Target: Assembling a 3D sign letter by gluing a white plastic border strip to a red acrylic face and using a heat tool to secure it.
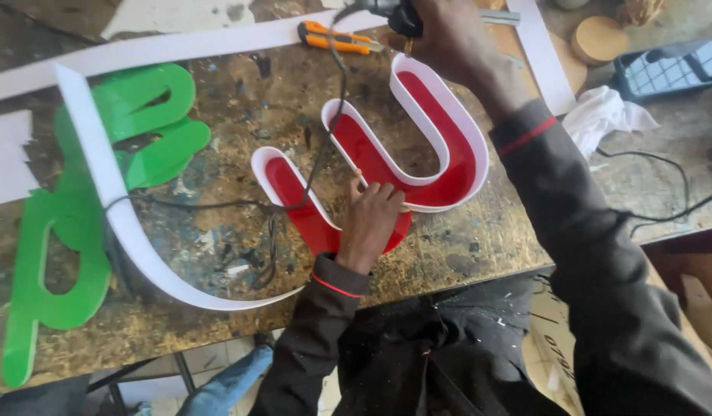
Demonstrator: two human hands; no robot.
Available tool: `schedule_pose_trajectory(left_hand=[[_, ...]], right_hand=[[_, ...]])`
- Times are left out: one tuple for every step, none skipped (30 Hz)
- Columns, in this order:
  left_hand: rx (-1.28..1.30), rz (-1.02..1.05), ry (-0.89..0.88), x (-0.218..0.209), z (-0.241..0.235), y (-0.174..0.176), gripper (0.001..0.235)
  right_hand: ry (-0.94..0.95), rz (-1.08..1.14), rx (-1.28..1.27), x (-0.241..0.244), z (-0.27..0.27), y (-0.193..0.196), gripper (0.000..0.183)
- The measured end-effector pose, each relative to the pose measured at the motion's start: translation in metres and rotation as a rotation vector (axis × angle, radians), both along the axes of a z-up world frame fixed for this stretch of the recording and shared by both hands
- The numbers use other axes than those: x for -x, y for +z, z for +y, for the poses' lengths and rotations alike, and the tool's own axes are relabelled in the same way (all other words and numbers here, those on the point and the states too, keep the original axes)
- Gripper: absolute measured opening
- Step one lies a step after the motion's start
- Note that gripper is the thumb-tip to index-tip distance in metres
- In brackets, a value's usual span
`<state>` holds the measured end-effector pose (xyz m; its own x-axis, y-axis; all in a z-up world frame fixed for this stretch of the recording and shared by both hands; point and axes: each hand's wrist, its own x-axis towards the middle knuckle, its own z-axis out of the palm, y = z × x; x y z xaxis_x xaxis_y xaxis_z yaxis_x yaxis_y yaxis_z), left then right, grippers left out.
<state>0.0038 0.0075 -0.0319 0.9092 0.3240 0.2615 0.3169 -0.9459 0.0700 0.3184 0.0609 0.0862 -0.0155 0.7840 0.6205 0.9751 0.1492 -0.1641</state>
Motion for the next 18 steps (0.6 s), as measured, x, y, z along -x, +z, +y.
schedule_pose_trajectory(left_hand=[[-0.017,0.001,0.004,0.001,-0.001,-0.001,0.013],[0.026,-0.034,-0.001,0.002,0.000,-0.003,0.012],[0.070,-0.080,-0.008,-0.003,0.000,-0.007,0.013],[0.054,-0.092,-0.005,-0.004,0.002,-0.003,0.013],[0.039,-0.123,-0.014,-0.002,0.000,0.001,0.012],[0.023,-0.154,-0.023,-0.001,-0.001,0.004,0.012],[0.035,-0.134,-0.016,0.002,0.000,0.005,0.012],[0.025,-0.117,-0.006,0.005,0.000,0.006,0.006],[0.015,-0.127,0.003,-0.006,0.002,0.005,0.007],[0.029,-0.134,0.008,0.000,-0.003,-0.007,0.007],[0.063,-0.146,-0.013,0.001,0.001,-0.016,0.014],[0.097,-0.159,-0.035,0.001,0.004,-0.026,0.031],[0.106,-0.156,-0.025,0.000,0.004,-0.032,0.031],[0.067,-0.142,-0.010,-0.002,0.002,-0.038,0.029],[0.019,-0.125,-0.011,-0.005,0.008,-0.042,0.029],[0.017,-0.119,-0.017,0.001,0.001,-0.041,0.029],[0.000,-0.114,-0.012,0.000,0.003,-0.038,0.030],[-0.016,-0.111,-0.008,-0.001,0.003,-0.034,0.032]], right_hand=[[0.004,0.001,-0.017,-0.007,0.007,-0.014,0.050],[0.016,0.063,0.024,-0.015,0.016,-0.028,0.051],[0.030,0.113,0.067,-0.027,0.025,-0.040,0.058],[0.035,0.101,0.052,-0.025,0.022,-0.045,0.058],[-0.065,0.052,0.125,-0.021,0.017,-0.053,0.066],[-0.164,0.002,0.199,-0.018,0.012,-0.064,0.073],[-0.156,0.019,0.213,0.011,-0.017,-0.052,0.073],[-0.142,0.050,0.187,0.039,-0.046,-0.041,0.058],[-0.132,0.055,0.161,0.054,-0.074,-0.021,0.045],[-0.129,0.047,0.175,0.067,-0.106,-0.046,0.045],[-0.050,0.155,0.207,0.076,-0.132,-0.067,0.036],[0.029,0.264,0.240,0.084,-0.158,-0.089,0.028],[0.037,0.267,0.251,0.091,-0.168,-0.089,0.028],[0.073,0.233,0.204,0.097,-0.179,-0.089,0.029],[0.096,0.202,0.145,0.105,-0.187,-0.089,0.039],[0.092,0.209,0.142,0.110,-0.194,-0.097,0.039],[0.108,0.167,0.115,0.110,-0.197,-0.103,0.033],[0.124,0.125,0.089,0.111,-0.199,-0.108,0.028]])
